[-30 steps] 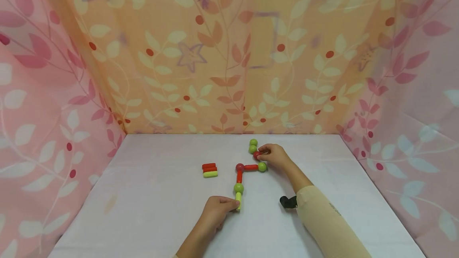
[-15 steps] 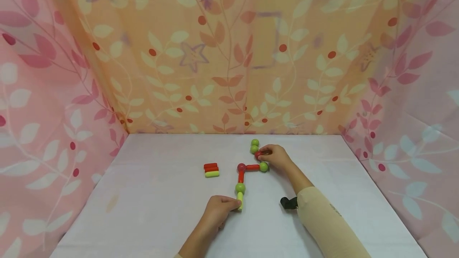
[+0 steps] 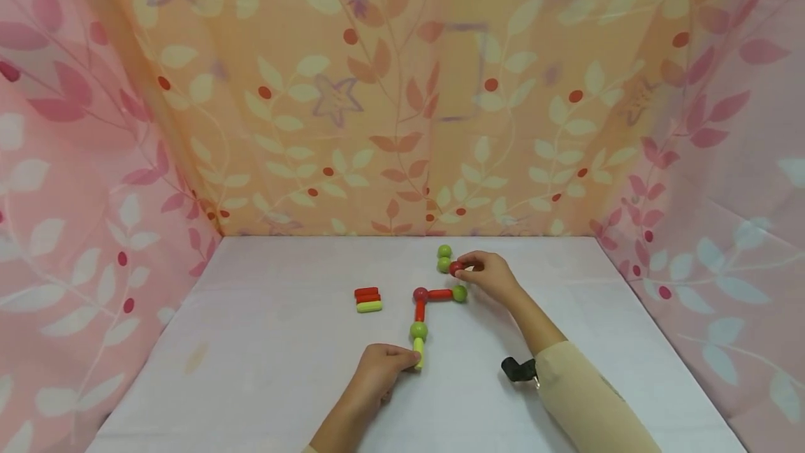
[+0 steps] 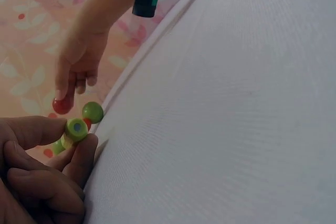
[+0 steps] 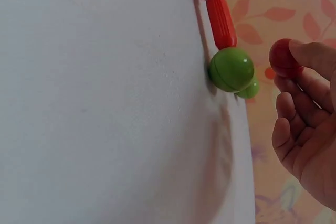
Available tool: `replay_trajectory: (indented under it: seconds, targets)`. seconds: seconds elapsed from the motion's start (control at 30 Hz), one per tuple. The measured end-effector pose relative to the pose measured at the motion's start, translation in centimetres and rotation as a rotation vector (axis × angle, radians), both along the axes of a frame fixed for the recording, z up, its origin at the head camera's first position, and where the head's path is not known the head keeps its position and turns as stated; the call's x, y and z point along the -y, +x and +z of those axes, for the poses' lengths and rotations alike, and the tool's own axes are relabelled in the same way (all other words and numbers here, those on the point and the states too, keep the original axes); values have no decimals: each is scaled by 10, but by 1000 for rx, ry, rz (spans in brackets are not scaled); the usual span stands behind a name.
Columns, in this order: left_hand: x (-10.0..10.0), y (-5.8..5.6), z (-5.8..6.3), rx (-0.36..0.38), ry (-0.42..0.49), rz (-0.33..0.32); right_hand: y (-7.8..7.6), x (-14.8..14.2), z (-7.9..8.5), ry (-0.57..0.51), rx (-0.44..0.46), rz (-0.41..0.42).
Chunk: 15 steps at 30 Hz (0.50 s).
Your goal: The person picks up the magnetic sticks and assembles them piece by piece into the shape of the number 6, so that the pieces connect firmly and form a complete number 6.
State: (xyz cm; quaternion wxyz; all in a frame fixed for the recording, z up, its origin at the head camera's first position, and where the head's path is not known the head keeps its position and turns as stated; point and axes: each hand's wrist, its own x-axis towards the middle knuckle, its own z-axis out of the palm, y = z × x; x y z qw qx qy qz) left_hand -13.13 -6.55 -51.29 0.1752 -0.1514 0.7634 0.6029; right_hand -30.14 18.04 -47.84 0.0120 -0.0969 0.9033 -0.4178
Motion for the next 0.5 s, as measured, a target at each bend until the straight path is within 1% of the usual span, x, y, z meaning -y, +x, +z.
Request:
replay_trajectory:
  seconds: [0.2,0.37,0.5]
  targets:
    - [1,-1,0,-2,14,5,27,-1,7,-52,47,-35]
    - [-1,-3,-2,14,10,28,53,0,8,-94,81,-14]
    - [-5,-7,-2,16,-2,56,70,3,4,-124,120,2]
